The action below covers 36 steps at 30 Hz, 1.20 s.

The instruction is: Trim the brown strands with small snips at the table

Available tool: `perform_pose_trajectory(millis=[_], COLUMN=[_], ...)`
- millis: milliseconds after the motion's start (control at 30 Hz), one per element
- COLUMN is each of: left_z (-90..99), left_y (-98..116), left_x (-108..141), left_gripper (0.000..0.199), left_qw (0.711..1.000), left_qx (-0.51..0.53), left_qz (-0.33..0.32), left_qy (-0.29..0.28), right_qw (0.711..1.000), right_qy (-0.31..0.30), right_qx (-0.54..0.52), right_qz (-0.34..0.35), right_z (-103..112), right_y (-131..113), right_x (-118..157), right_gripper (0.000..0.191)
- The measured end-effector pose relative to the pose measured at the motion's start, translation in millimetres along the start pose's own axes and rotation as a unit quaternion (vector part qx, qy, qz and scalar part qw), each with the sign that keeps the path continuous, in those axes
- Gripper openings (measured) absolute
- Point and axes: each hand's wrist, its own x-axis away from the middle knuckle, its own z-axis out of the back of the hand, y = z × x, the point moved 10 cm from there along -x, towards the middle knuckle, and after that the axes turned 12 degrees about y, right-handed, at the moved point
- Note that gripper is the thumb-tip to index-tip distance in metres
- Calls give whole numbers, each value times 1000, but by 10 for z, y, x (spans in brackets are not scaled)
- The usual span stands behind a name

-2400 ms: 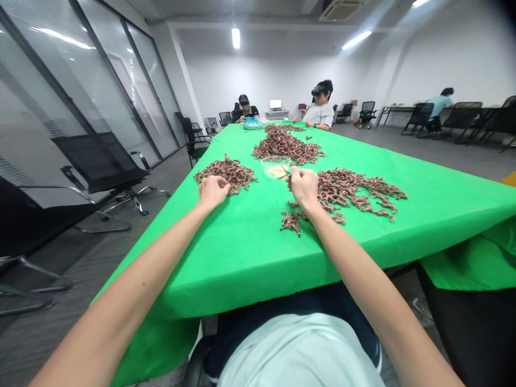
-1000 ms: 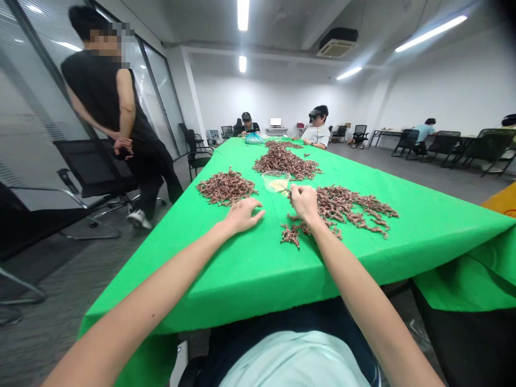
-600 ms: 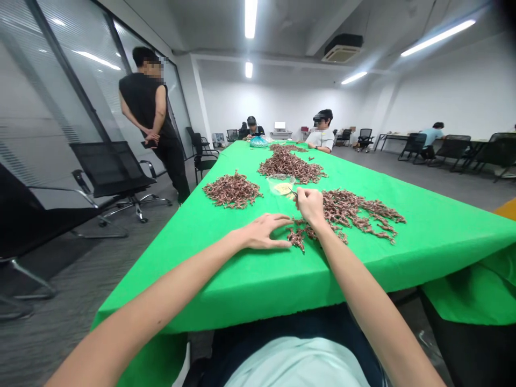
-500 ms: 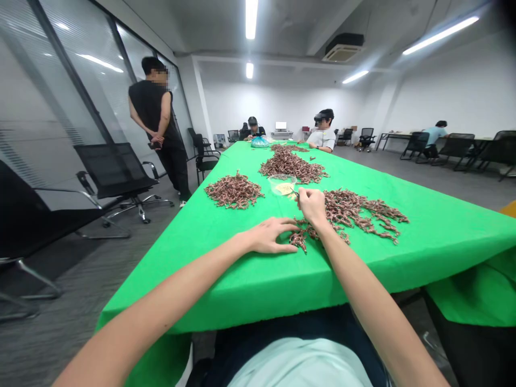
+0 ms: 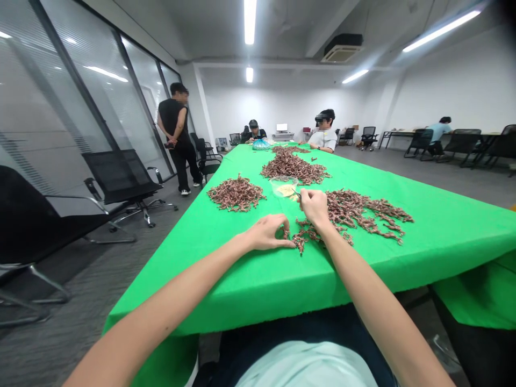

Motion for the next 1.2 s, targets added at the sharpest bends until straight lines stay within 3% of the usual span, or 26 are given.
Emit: perform_pose_trajectory(millis=[200, 567, 733, 900, 1200], left_z=[9, 39, 65, 175, 440], left_y=[-89, -168, -248, -298, -479], left_x=[7, 2, 23, 32, 99], left_gripper=[48, 38, 44, 54, 50], left_qw=[999, 994, 989, 982, 939], left_qx=[-15, -93, -96, -33, 55], left_qz=[31, -4, 55, 100, 205], left_qy=[15, 63, 94, 159, 271], right_qw=[1000, 1000, 1000, 1000, 999], right_qy=[-2, -9, -20, -23, -35], right_qx=[3, 6, 3, 3, -1], right_qz=[5, 4, 6, 12, 7], right_z=[11, -38, -58, -51, -81], right_y=[-11, 29, 18, -8, 2], right_x=[0, -8, -3, -1, 12], right_gripper=[49, 48, 48, 48, 47])
